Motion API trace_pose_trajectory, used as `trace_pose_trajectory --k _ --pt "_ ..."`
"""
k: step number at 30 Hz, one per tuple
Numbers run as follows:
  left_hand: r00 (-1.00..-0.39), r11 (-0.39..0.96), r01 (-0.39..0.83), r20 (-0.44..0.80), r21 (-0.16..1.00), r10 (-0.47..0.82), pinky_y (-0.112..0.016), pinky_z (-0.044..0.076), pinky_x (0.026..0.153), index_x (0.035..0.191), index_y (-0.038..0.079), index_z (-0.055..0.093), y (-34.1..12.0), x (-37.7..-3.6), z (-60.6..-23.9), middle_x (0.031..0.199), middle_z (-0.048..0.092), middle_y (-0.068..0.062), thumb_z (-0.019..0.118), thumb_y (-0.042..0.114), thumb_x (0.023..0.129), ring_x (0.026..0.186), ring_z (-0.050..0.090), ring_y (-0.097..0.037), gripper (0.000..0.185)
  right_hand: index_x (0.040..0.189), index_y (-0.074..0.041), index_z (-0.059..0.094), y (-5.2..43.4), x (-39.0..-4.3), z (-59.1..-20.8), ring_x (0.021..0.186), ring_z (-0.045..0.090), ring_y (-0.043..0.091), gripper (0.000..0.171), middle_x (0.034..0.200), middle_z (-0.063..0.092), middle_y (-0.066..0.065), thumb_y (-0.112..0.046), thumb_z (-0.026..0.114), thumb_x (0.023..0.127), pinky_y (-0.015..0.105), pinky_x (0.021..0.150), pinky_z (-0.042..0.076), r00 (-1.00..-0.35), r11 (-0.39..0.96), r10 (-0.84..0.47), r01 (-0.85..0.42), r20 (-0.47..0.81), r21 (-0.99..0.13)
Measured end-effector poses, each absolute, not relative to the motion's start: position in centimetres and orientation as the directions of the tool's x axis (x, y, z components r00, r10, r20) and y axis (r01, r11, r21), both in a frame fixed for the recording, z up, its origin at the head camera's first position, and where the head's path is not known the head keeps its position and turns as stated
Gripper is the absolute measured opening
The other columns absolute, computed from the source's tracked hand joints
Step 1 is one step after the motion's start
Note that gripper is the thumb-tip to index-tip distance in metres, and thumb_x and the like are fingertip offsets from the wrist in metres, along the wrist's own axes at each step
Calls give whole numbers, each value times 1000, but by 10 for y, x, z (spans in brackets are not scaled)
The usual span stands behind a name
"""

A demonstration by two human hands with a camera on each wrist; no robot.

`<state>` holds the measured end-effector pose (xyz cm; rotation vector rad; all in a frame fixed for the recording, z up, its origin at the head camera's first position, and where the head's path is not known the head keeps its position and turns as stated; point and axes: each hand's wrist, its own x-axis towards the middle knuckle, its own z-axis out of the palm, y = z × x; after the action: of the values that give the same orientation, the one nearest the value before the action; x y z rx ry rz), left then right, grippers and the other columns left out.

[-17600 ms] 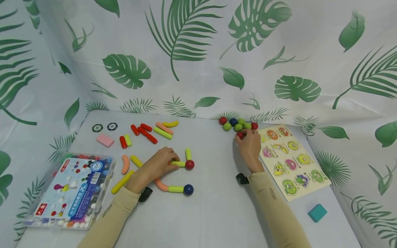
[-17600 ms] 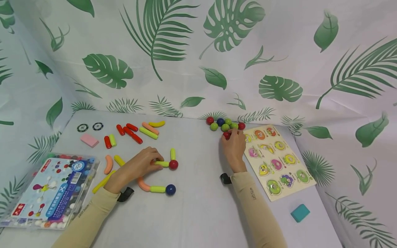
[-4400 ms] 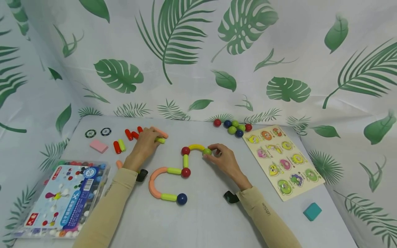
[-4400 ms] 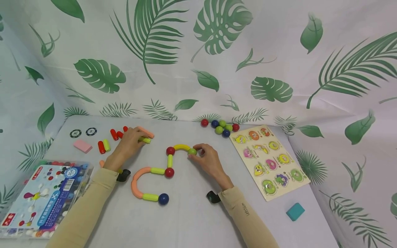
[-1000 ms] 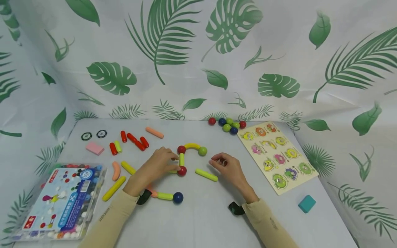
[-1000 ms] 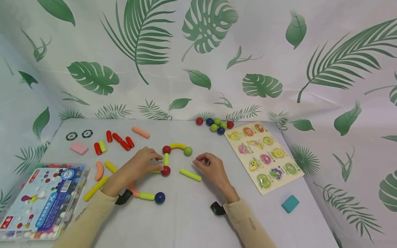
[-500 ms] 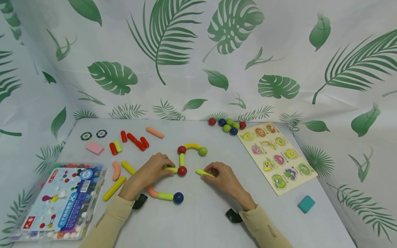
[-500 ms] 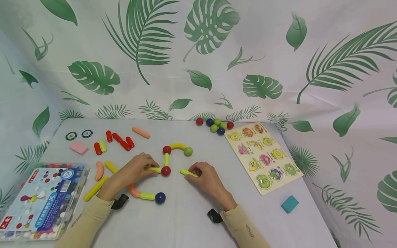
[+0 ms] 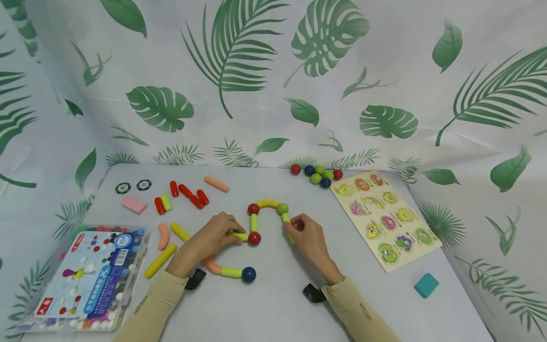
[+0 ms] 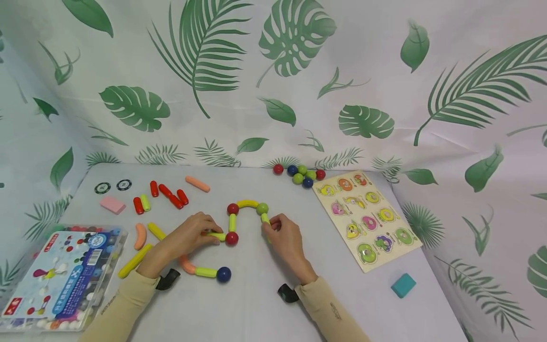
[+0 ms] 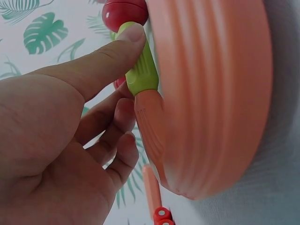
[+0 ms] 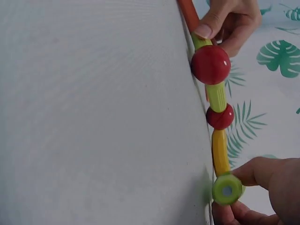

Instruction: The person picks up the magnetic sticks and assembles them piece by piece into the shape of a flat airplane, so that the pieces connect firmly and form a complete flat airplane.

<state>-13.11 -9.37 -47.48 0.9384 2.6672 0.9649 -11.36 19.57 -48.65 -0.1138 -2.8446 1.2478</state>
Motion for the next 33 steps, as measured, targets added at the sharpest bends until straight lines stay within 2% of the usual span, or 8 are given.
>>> trace_pose_trajectory --k 6,15,26,33 --pt "-787 597 515 62 615 614 -25 43 77 110 16 79 -95 -133 -475 100 71 4 80 21 87 90 51 -14 24 99 -9 70 191 -118 -486 73 57 15 23 85 67 4 -31 72 93 24 61 45 -993 673 119 85 -6 -735" --pt "-789 598 539 106 593 606 -27 43 76 110 16 79 -102 -137 -473 101 73 1 80 19 87 90 54 -15 24 104 -9 70 181 -124 -482 74 58 15 29 88 69 4 -36 71 93 26 65 46 -995 669 94 95 -43 -737" --pt "-780 606 536 71 588 621 -27 42 76 112 17 79 -103 -138 -473 102 72 1 79 21 88 90 52 -14 24 109 -9 68 176 -130 -482 73 60 14 32 88 71 4 -37 71 94 27 65 46 -994 685 94 102 -51 -722" --pt "-790 603 506 51 616 611 -25 44 76 112 15 79 -103 -138 -472 104 73 1 79 19 88 91 52 -14 24 102 -11 70 181 -130 -483 73 58 16 29 86 69 3 -39 69 96 27 64 46 -998 697 64 63 -25 -714"
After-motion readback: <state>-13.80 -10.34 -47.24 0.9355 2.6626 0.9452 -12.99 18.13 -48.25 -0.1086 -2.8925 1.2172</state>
